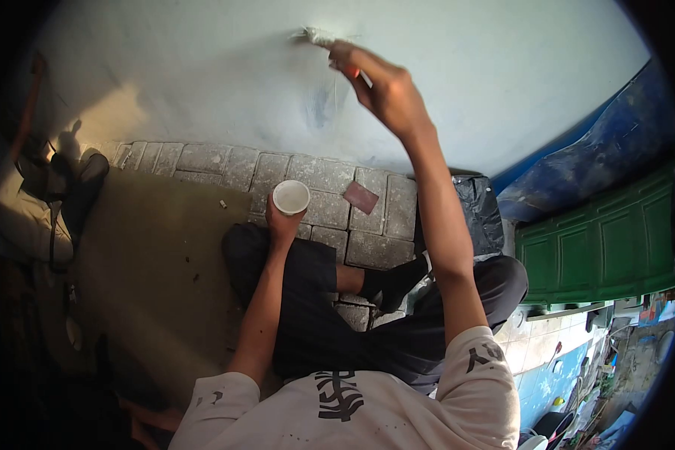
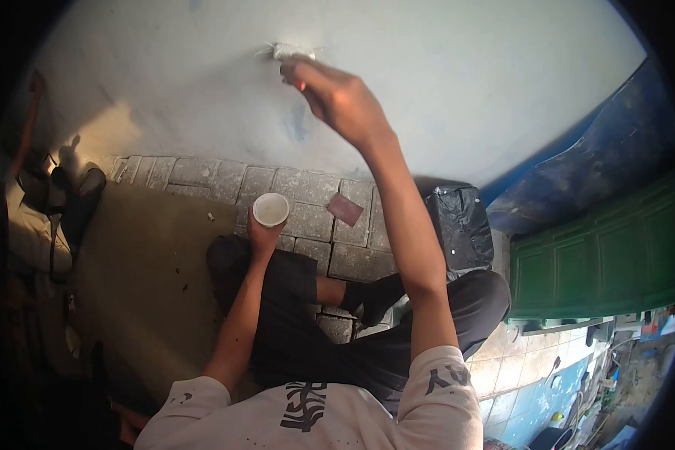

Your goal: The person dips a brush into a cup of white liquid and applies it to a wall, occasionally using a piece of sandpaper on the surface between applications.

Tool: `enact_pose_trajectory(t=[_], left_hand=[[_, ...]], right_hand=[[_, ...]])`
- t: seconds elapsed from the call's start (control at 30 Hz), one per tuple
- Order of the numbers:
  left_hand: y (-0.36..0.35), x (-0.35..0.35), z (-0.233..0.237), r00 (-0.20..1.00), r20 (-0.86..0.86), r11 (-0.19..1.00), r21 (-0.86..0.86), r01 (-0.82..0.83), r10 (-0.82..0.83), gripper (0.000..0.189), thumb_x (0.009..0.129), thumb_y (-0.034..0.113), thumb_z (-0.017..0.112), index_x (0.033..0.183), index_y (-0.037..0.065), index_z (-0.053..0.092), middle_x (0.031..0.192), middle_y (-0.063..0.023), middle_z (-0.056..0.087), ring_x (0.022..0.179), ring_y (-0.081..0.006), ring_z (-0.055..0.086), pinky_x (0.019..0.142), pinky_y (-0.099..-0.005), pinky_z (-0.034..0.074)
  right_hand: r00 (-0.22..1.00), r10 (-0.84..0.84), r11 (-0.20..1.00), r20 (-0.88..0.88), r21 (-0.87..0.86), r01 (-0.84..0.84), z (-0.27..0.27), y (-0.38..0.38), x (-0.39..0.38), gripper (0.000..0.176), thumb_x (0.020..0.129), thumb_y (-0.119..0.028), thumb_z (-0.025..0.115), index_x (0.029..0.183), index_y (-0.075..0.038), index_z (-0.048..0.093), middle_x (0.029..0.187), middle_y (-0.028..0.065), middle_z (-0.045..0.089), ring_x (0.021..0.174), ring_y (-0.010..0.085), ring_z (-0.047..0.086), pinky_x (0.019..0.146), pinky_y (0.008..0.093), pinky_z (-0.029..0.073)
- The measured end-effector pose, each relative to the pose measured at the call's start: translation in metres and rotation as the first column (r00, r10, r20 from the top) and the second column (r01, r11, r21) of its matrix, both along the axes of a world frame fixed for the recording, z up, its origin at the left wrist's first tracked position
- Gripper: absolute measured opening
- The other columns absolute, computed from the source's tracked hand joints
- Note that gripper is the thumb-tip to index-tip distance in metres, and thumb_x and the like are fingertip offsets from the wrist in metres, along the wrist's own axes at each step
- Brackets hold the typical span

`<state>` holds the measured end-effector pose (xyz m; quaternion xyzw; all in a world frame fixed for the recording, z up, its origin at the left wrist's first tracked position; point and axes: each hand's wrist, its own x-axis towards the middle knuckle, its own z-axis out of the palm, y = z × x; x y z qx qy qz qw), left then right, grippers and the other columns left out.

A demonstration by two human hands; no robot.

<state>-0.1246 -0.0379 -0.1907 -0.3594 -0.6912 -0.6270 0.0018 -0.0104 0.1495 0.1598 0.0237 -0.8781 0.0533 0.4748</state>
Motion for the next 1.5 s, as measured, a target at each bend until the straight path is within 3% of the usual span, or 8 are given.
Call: enact_pose_trajectory(t=[0.37, 0.53, 0.6, 0.7, 0.83, 1.0, 1.3, 1.5], left_hand=[[0.0, 0.001, -0.01, 0.999, -0.005, 1.0, -0.002, -0.031, 0.031, 0.072, 0.067, 0.011, 0.096, 0.129, 0.003, 0.059, 0.12, -0.0178, 0.069, 0.111, -0.0373, 0.069, 0.095, -0.0465, 0.055], [0.001, 0.001, -0.002, 1.0, 0.027, 0.999, 0.053, 0.012, -0.013, 0.072, 0.067, 0.013, 0.096, 0.128, 0.003, 0.06, 0.12, -0.0185, 0.069, 0.111, -0.0388, 0.069, 0.094, -0.0471, 0.055], [-0.001, 0.001, -0.006, 0.999, 0.033, 1.0, 0.029, -0.009, 0.008, 0.071, 0.067, 0.014, 0.096, 0.128, 0.003, 0.06, 0.119, -0.0189, 0.069, 0.111, -0.0394, 0.069, 0.094, -0.0473, 0.055], [-0.003, 0.005, -0.007, 0.999, 0.023, 0.999, -0.007, -0.036, 0.036, 0.07, 0.069, 0.015, 0.096, 0.128, 0.003, 0.06, 0.119, -0.0193, 0.07, 0.11, -0.0405, 0.069, 0.094, -0.0472, 0.055], [0.003, -0.003, -0.021, 1.0, 0.001, 1.0, 0.014, -0.008, 0.008, 0.072, 0.068, 0.017, 0.096, 0.128, 0.001, 0.06, 0.118, -0.02, 0.07, 0.11, -0.0408, 0.069, 0.093, -0.0479, 0.055], [0.002, -0.003, -0.016, 1.0, 0.016, 1.0, 0.02, -0.018, 0.018, 0.075, 0.067, 0.018, 0.097, 0.128, 0.0, 0.059, 0.119, -0.0208, 0.069, 0.111, -0.0411, 0.069, 0.094, -0.0493, 0.055], [-0.001, 0.004, 0.001, 1.0, -0.021, 1.0, -0.024, -0.005, 0.004, 0.071, 0.068, 0.014, 0.096, 0.127, 0.003, 0.059, 0.12, -0.0194, 0.069, 0.112, -0.0401, 0.069, 0.093, -0.0477, 0.055], [-0.004, 0.004, -0.002, 0.999, -0.038, 1.0, 0.021, 0.008, -0.008, 0.072, 0.067, 0.014, 0.097, 0.128, 0.004, 0.059, 0.119, -0.0189, 0.069, 0.112, -0.0396, 0.069, 0.093, -0.0474, 0.056]], right_hand=[[0.956, -0.082, 0.994, 0.283, -0.047, 0.099, -0.269, -0.013, 0.026, 0.039, 0.089, 0.0, 0.066, 0.128, -0.005, 0.066, 0.152, 0.0139, 0.056, 0.143, 0.0344, 0.052, 0.114, 0.0445, 0.051], [0.887, -0.039, 0.992, 0.46, -0.086, 0.088, -0.237, -0.003, 0.022, 0.03, 0.095, 0.0, 0.064, 0.124, -0.007, 0.067, 0.148, 0.0127, 0.06, 0.138, 0.0326, 0.057, 0.109, 0.0433, 0.055], [0.959, 0.023, 0.925, 0.283, -0.37, 0.087, -0.166, -0.005, 0.017, 0.027, 0.096, 0.0, 0.063, 0.122, -0.006, 0.066, 0.144, 0.0136, 0.063, 0.13, 0.0356, 0.063, 0.104, 0.0432, 0.057], [0.997, -0.049, 0.975, 0.065, -0.213, 0.062, -0.108, -0.019, 0.012, 0.036, 0.085, 0.007, 0.065, 0.119, -0.005, 0.062, 0.142, 0.0126, 0.063, 0.13, 0.0361, 0.062, 0.106, 0.0431, 0.057], [0.998, -0.057, 0.998, -0.005, -0.036, 0.057, -0.144, -0.018, 0.009, 0.029, 0.095, -0.001, 0.064, 0.124, -0.004, 0.065, 0.144, 0.0136, 0.062, 0.13, 0.0368, 0.062, 0.108, 0.0415, 0.057], [0.904, -0.06, 0.992, 0.424, -0.076, 0.101, -0.274, -0.01, 0.013, 0.034, 0.094, -0.001, 0.064, 0.128, -0.005, 0.064, 0.152, 0.0128, 0.055, 0.129, 0.0359, 0.064, 0.109, 0.0428, 0.057], [0.999, -0.028, 0.994, 0.025, -0.109, 0.03, -0.096, -0.02, 0.006, 0.047, 0.079, 0.01, 0.068, 0.123, -0.006, 0.062, 0.148, 0.0129, 0.058, 0.13, 0.0375, 0.062, 0.106, 0.045, 0.057], [0.981, -0.04, 0.991, 0.192, -0.116, 0.063, -0.166, -0.021, 0.024, 0.047, 0.079, 0.014, 0.067, 0.123, -0.003, 0.064, 0.147, 0.0161, 0.059, 0.136, 0.0376, 0.058, 0.111, 0.0447, 0.054]])
